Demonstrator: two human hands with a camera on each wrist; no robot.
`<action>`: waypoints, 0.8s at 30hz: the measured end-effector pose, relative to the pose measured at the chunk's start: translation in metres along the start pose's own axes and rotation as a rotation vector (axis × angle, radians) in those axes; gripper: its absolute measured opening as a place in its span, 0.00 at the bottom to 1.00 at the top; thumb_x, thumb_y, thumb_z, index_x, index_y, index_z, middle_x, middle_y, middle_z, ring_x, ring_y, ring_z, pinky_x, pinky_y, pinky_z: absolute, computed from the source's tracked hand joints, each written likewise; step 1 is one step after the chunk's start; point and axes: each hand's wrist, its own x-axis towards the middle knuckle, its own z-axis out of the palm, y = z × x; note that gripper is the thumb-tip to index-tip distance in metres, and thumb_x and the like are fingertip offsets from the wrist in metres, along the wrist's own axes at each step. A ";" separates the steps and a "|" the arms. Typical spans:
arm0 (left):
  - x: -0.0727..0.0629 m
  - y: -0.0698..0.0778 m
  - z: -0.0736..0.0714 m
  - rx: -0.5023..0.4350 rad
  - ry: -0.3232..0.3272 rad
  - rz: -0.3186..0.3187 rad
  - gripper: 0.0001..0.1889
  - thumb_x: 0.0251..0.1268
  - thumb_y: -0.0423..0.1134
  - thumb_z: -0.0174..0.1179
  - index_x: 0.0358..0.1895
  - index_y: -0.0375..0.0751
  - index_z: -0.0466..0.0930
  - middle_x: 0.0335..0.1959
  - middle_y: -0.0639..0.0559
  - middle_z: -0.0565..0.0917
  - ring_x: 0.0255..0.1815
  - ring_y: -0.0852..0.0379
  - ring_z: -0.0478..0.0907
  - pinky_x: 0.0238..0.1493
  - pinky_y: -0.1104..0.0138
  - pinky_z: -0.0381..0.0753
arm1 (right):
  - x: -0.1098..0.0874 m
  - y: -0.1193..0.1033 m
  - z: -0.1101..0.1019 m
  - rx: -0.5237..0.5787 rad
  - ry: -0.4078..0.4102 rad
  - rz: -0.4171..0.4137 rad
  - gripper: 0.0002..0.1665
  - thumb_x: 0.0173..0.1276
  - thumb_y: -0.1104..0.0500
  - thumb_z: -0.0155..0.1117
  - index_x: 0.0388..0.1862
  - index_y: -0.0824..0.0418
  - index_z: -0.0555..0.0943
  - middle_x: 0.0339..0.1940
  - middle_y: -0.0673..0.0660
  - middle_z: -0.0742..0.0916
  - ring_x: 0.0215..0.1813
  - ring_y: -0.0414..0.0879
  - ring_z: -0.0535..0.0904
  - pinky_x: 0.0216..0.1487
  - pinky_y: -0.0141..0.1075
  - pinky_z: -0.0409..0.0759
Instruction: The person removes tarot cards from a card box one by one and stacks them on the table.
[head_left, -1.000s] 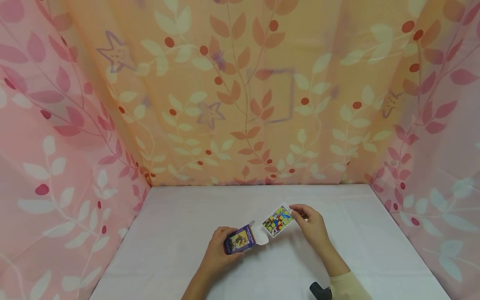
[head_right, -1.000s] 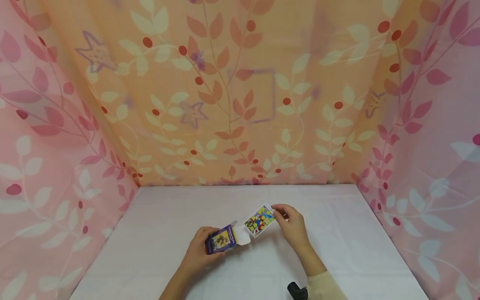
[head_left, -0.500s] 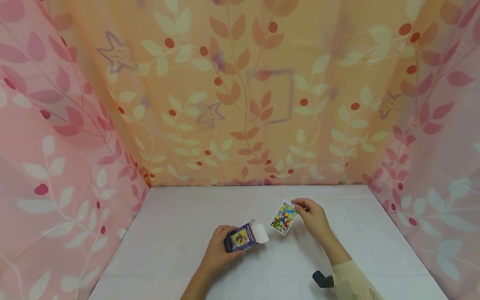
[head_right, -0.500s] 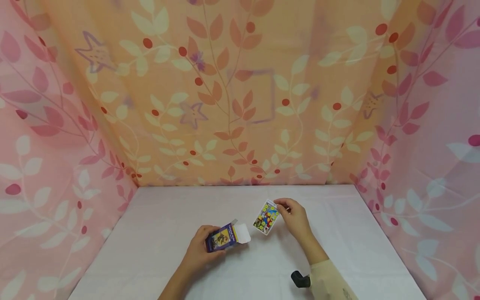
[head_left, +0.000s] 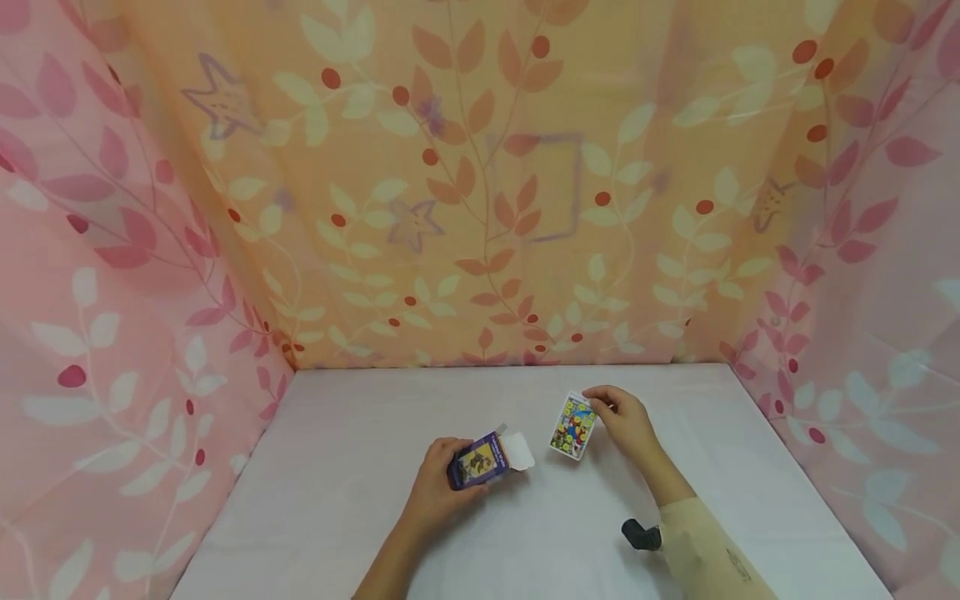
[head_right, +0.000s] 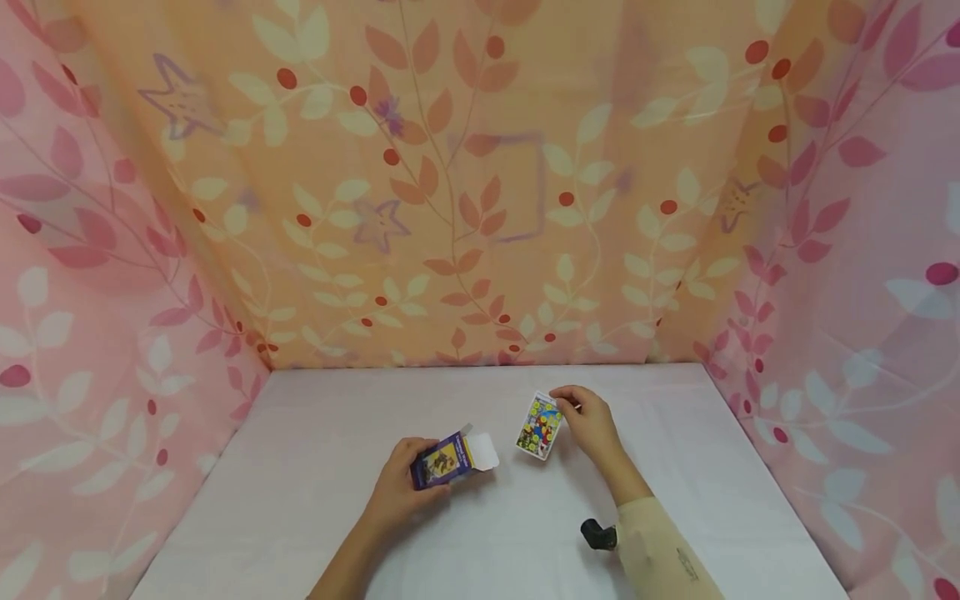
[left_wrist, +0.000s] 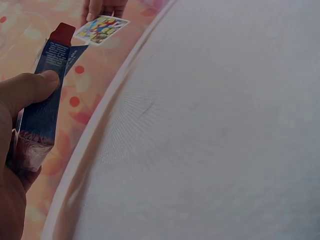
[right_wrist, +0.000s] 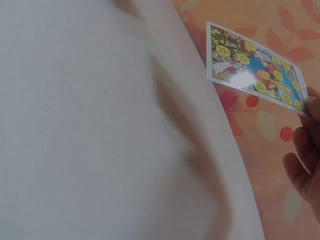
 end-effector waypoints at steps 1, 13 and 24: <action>0.001 0.000 0.000 0.001 0.000 -0.011 0.40 0.45 0.55 0.81 0.66 0.60 0.75 0.60 0.57 0.75 0.61 0.54 0.73 0.66 0.47 0.75 | 0.001 0.001 0.001 -0.005 -0.009 0.006 0.09 0.76 0.60 0.63 0.50 0.60 0.86 0.41 0.56 0.88 0.40 0.44 0.78 0.38 0.30 0.77; -0.004 -0.003 0.001 -0.013 0.013 -0.039 0.39 0.48 0.52 0.80 0.68 0.60 0.75 0.62 0.56 0.74 0.63 0.54 0.72 0.67 0.47 0.74 | 0.017 0.025 0.012 -0.039 -0.127 0.018 0.09 0.78 0.60 0.61 0.50 0.57 0.86 0.45 0.55 0.88 0.47 0.47 0.78 0.51 0.41 0.78; -0.005 -0.004 0.000 -0.016 -0.008 0.019 0.40 0.47 0.46 0.82 0.67 0.57 0.74 0.63 0.57 0.74 0.64 0.55 0.73 0.69 0.50 0.75 | 0.039 0.043 0.021 -0.082 -0.154 -0.013 0.09 0.78 0.59 0.60 0.49 0.57 0.86 0.51 0.58 0.86 0.55 0.53 0.79 0.60 0.52 0.78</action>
